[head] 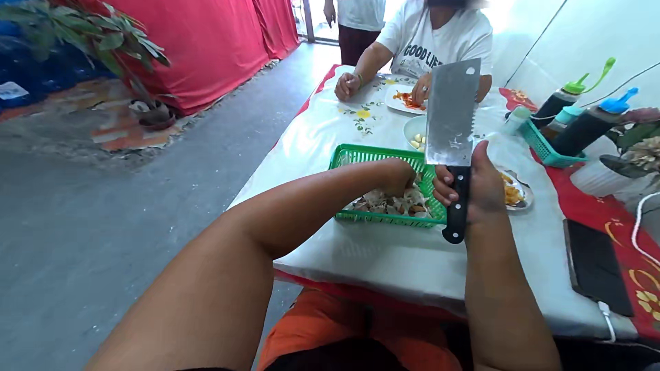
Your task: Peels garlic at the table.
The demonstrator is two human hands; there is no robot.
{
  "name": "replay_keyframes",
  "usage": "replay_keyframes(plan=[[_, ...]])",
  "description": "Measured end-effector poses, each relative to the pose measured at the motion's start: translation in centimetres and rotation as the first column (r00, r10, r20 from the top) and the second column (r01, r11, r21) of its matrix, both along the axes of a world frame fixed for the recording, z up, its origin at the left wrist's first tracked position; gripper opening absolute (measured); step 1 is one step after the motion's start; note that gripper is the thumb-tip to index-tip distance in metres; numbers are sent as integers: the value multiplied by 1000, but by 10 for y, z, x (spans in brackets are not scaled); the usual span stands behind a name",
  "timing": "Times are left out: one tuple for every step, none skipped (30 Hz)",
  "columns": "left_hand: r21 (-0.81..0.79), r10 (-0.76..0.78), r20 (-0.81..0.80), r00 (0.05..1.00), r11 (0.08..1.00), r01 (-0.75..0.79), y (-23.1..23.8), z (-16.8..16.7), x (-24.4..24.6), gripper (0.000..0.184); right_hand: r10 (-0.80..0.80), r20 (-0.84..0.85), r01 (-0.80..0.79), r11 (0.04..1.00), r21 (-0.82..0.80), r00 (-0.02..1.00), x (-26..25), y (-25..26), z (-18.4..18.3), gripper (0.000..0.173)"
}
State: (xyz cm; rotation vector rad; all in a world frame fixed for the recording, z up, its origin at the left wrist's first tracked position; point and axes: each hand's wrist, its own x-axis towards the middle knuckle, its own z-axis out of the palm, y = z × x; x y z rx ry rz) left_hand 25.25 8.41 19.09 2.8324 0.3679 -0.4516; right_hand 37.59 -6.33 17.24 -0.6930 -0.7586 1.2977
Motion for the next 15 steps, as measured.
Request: replay_keyframes(plan=[[-4, 9, 32, 999, 1000, -8, 0, 3, -3, 22, -11, 21, 11, 1000, -9, 1000, 0, 0, 1, 76], [-8, 24, 86, 996, 1000, -23, 1, 8, -7, 22, -22, 46, 22, 1000, -7, 999, 1, 0, 1, 78], [-18, 43, 163, 986, 999, -41, 3, 13, -13, 20, -25, 68, 25, 1000, 7, 997, 3, -1, 1, 79], [-41, 69, 250, 966, 997, -61, 6, 19, -21, 19, -13, 88, 10, 999, 31, 996, 4, -3, 0, 80], [-90, 107, 324, 940, 993, -82, 7, 26, -31, 18, 8, 103, -13, 999, 48, 995, 5, -4, 0, 80], [-161, 158, 388, 908, 982, -102, 8, 32, -42, 17, 29, 118, -37, 998, 59, 993, 6, -4, 0, 78], [-245, 226, 439, 870, 961, -126, 8, 37, -52, 18, 53, 129, -61, 996, 62, 990, 6, -3, 1, 75], [-345, 305, 479, 823, 928, -143, 7, 38, -62, 18, 77, 132, -84, 995, 50, 988, 5, -3, 1, 73], [-444, 384, 512, 769, 884, -145, 5, 35, -71, 18, 106, 130, -111, 993, 28, 986, 3, -3, 1, 72], [-530, 453, 536, 713, 837, -134, 4, 32, -80, 19, 139, 134, -143, 990, 14, 981, 2, -1, 2, 71], [-600, 510, 546, 665, 792, -114, 3, 28, -87, 20, 174, 146, -177, 984, 8, 974, 0, 0, 2, 71], [-664, 560, 542, 627, 743, -89, 2, 23, -94, 21, 208, 158, -212, 977, 10, 965, -3, 1, 1, 70], [-721, 603, 532, 595, 691, -56, 1, 17, -98, 23, 240, 171, -246, 969, 20, 956, -6, 1, -1, 70], [-765, 641, 520, 565, 644, -25, 0, 12, -100, 24, 261, 180, -271, 962, 34, 948, -9, 1, -2, 72], [-795, 670, 511, 538, 606, 0, -1, 7, -101, 26, 277, 195, -291, 956, 46, 941, -13, 1, -4, 74]])
